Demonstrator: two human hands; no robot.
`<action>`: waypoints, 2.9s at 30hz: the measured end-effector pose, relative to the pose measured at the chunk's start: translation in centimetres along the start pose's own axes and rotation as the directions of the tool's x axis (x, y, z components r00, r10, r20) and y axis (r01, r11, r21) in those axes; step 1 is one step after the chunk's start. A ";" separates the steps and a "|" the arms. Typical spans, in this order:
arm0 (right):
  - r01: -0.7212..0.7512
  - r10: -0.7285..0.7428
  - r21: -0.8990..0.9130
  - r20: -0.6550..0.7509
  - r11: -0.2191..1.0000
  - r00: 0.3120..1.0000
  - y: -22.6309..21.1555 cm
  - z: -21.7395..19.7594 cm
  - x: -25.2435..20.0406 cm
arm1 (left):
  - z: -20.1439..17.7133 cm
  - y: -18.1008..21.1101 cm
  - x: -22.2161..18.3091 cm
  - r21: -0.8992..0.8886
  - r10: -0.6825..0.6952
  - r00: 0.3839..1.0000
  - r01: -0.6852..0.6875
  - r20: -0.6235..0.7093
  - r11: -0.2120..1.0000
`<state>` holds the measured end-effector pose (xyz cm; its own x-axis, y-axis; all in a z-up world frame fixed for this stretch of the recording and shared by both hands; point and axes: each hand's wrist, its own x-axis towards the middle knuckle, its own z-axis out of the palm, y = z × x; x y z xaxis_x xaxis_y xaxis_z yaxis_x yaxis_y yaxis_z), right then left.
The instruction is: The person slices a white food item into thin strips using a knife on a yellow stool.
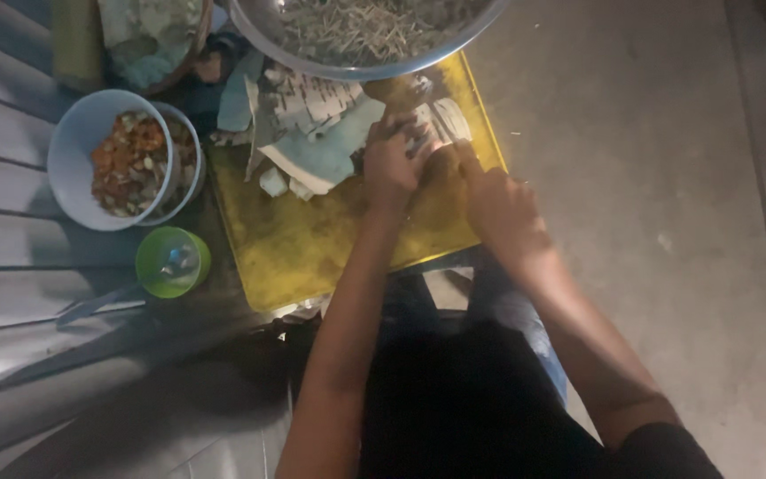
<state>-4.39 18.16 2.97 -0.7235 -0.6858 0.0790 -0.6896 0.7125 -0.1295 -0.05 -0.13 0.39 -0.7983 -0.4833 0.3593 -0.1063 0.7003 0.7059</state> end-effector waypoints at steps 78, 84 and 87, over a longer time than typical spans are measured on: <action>-0.127 0.086 0.187 0.211 0.974 0.974 -1.8 -6.3 0.0 | 0.9 -1.1 -0.2 -0.092 -0.094 0.995 0.096 0.032 0.991; -0.078 0.049 0.198 0.151 0.977 0.987 -1.3 -4.3 0.6 | 0.7 -0.8 -0.2 -0.006 -0.166 0.985 0.166 0.047 0.986; -0.123 0.089 0.196 0.171 0.973 0.981 -0.6 -4.1 0.7 | 0.9 -0.7 0.3 0.063 -0.216 0.974 0.212 0.067 0.975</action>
<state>-4.57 17.86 7.12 -0.7659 -0.6347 -0.1031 -0.5758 0.7484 -0.3291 -0.72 -0.27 -0.57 -0.7943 -0.5870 0.1566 -0.3102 0.6134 0.7263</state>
